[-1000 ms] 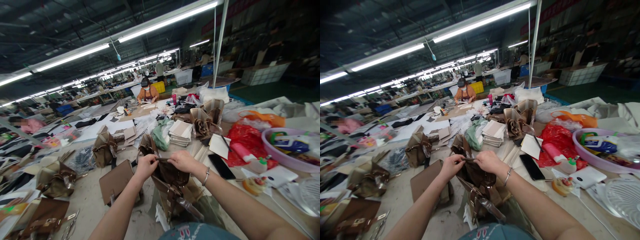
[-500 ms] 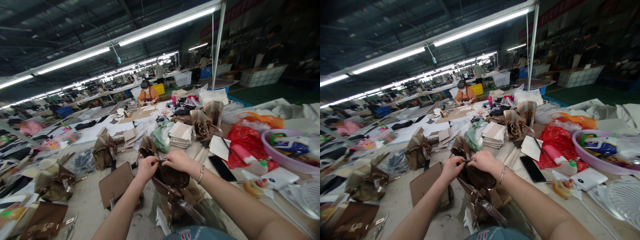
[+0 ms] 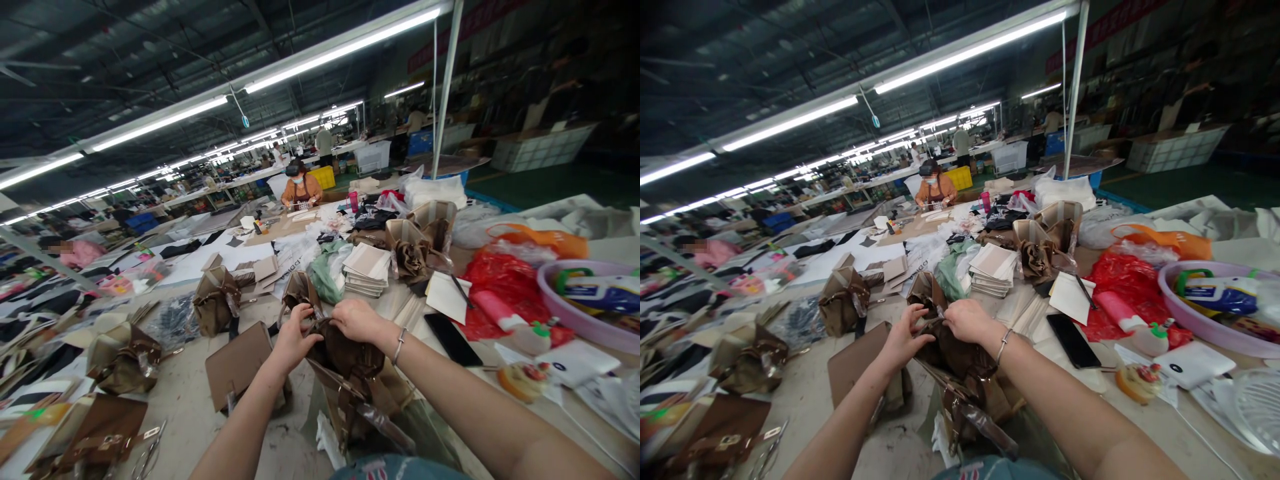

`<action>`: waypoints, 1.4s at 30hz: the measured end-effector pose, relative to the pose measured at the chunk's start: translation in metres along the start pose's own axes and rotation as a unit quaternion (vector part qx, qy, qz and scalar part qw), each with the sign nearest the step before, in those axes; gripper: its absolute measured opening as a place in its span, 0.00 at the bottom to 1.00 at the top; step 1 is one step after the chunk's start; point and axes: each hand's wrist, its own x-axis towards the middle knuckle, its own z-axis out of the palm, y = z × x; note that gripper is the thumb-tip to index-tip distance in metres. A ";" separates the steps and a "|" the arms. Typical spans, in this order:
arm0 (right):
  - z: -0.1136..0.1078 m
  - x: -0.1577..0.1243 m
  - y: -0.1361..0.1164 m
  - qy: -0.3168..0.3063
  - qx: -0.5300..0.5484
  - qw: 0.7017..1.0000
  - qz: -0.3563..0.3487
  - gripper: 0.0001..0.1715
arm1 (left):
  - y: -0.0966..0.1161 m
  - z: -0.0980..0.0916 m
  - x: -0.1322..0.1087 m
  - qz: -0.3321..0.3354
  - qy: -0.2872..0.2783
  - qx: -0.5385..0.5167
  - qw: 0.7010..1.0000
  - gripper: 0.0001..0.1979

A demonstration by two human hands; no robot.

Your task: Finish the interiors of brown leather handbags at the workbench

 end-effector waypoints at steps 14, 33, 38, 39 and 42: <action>0.003 -0.007 0.004 0.004 -0.004 1.000 0.009 0.19 | 0.001 -0.013 0.011 -0.004 -0.145 0.118 0.982 0.14; 0.006 -0.004 0.023 0.003 0.130 0.991 -0.025 0.21 | -0.009 0.001 0.008 0.009 -0.052 0.051 0.997 0.13; 0.005 -0.002 0.026 0.008 0.163 0.986 -0.032 0.21 | -0.005 -0.002 0.007 0.001 -0.053 0.056 0.997 0.13; 0.006 -0.001 0.026 0.010 0.161 0.986 -0.032 0.20 | -0.005 -0.002 0.007 0.002 -0.052 0.060 0.997 0.13; 0.008 0.000 0.025 0.029 0.142 0.989 -0.035 0.15 | -0.005 -0.001 0.008 0.006 -0.038 0.075 0.996 0.12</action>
